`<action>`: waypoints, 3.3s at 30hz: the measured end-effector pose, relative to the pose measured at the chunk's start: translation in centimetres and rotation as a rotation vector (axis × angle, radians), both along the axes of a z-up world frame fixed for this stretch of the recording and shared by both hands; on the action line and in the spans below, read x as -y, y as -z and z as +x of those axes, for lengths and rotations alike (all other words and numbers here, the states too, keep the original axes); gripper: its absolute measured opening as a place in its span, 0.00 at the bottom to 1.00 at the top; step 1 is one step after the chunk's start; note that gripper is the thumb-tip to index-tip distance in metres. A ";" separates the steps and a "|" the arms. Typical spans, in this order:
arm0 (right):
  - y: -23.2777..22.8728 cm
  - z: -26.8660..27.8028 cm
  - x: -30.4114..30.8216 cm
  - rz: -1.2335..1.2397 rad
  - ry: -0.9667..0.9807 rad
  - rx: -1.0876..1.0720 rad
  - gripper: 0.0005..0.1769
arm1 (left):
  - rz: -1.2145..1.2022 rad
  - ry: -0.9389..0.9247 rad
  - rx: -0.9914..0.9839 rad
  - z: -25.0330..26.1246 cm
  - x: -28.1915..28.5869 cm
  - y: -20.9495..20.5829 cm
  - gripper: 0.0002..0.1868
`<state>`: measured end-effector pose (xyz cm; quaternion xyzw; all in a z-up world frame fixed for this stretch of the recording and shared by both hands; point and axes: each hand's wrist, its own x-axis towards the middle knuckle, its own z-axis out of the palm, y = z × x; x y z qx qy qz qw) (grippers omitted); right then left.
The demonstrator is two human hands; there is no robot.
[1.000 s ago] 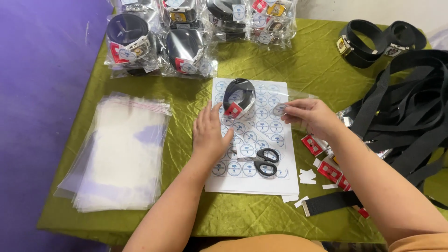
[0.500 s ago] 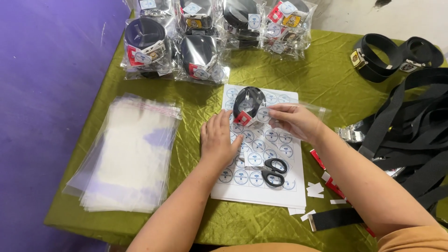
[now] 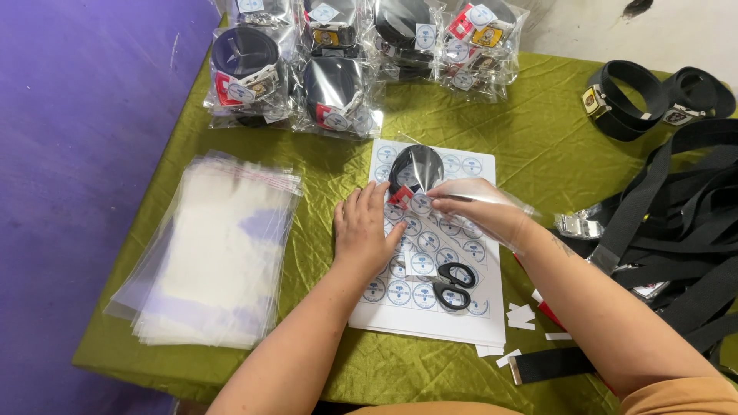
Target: Rolling black belts, placing them into plastic bags, and trimming excess material with scissors.
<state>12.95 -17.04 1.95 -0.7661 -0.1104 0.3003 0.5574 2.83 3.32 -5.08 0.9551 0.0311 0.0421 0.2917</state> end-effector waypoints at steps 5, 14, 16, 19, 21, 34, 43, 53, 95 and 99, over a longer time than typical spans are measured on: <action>-1.0 -1.4 -0.7 -0.045 -0.037 0.077 0.16 | -0.001 -0.002 0.000 0.0 0.0 -0.1 0.41; 0.5 -2.1 -1.1 -0.117 -0.024 0.239 0.13 | -0.048 0.008 0.027 -0.5 0.1 -1.6 0.45; 0.6 -2.3 -1.5 -0.147 -0.047 0.282 0.13 | -0.033 0.015 0.044 -0.6 0.3 -2.0 0.45; -0.5 -2.7 -2.3 -0.132 -0.019 0.360 0.11 | -0.035 0.021 0.045 -0.4 0.7 -1.9 0.46; -0.9 -2.6 -2.2 -0.133 -0.032 0.343 0.10 | -0.026 0.030 0.061 -0.2 0.7 -1.1 0.45; -0.3 -2.7 -1.5 -0.197 -0.072 0.434 0.15 | -0.019 0.027 0.071 -0.1 0.7 -0.7 0.45; 0.4 -2.3 -2.0 -0.258 -0.084 0.489 0.22 | -0.003 0.025 0.076 0.1 0.7 -0.5 0.45; -1.5 -2.6 -2.4 -0.231 -0.045 0.288 0.20 | 0.011 0.029 0.090 0.1 0.6 -0.4 0.44; -0.4 -3.7 2.9 0.647 0.501 0.044 0.04 | -0.765 -0.067 0.375 -1.2 0.0 -4.6 0.24; -1.0 -5.1 3.9 0.645 0.396 0.088 0.05 | -0.937 -0.027 0.252 -1.5 0.2 -5.8 0.25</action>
